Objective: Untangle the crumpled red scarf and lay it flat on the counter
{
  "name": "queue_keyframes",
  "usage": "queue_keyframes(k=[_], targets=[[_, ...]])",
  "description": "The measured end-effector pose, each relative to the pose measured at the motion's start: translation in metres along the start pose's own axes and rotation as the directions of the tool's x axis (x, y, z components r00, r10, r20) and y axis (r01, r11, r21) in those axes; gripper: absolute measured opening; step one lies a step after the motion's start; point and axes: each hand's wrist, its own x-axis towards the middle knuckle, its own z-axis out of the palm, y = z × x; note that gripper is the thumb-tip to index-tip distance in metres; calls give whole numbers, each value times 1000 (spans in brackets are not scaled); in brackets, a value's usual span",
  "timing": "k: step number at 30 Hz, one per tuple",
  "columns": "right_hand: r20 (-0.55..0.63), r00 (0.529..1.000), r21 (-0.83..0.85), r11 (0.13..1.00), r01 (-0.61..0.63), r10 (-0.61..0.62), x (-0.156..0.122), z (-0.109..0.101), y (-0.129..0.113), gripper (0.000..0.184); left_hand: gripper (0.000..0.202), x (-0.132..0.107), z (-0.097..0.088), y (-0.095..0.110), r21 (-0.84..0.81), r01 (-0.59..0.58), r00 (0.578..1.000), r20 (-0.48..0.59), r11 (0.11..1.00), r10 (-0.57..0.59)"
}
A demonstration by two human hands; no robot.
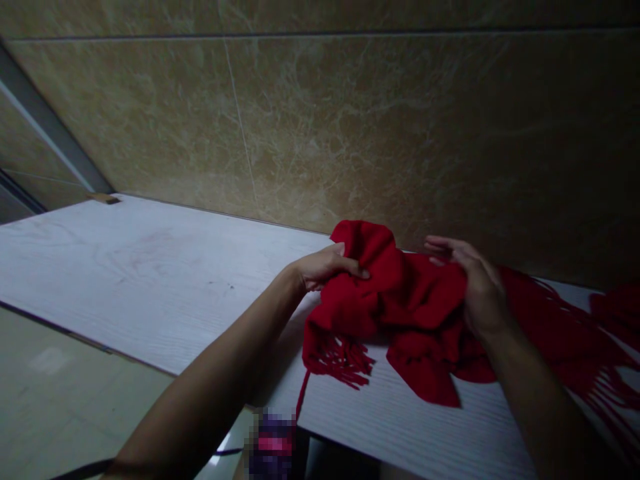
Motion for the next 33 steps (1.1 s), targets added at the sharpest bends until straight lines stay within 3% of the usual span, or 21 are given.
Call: queue_keyframes(k=[3,5,9,13,16,18,23,25,26,28,31,33], targets=[[254,967,-109,994,13,15,-11,12,-3,45,25,2,3,-5,53,66,998,21,996,-67],[276,961,-147,989,18,23,-16,19,0,49,19,2,8,-7,99,90,995,29,991,-93],[236,971,-166,984,67,-26,-17,26,6,28,20,2,18,-10,279,114,991,42,954,-130],[62,994,-100,990,101,-95,-9,21,3,29,24,11,12,-19,490,83,995,5,868,-98],[-113,992,20,999,50,-48,-2,10,2,33,38,21,-1,-25,581,-44,997,-29,812,75],[-227,974,90,996,1,19,2,3,3,37,33,27,-11,-26,686,-66,974,-113,724,196],[-380,920,214,977,-8,91,9,-7,1,40,42,25,-32,-16,878,177,864,-355,445,357],[-440,894,238,971,29,81,11,-9,-1,39,37,22,-38,-10,877,258,808,-426,406,407],[-477,875,245,969,44,81,13,-11,-1,39,30,21,-40,-7,863,269,784,-454,428,423],[-548,831,249,967,59,91,15,-14,0,37,17,20,-43,-2,784,222,761,-511,580,400],[-587,803,253,966,55,108,18,-18,2,31,17,19,-42,3,462,68,817,-535,884,216],[-582,804,256,966,39,122,18,-20,3,29,19,17,-39,5,231,-5,868,-481,973,119]])
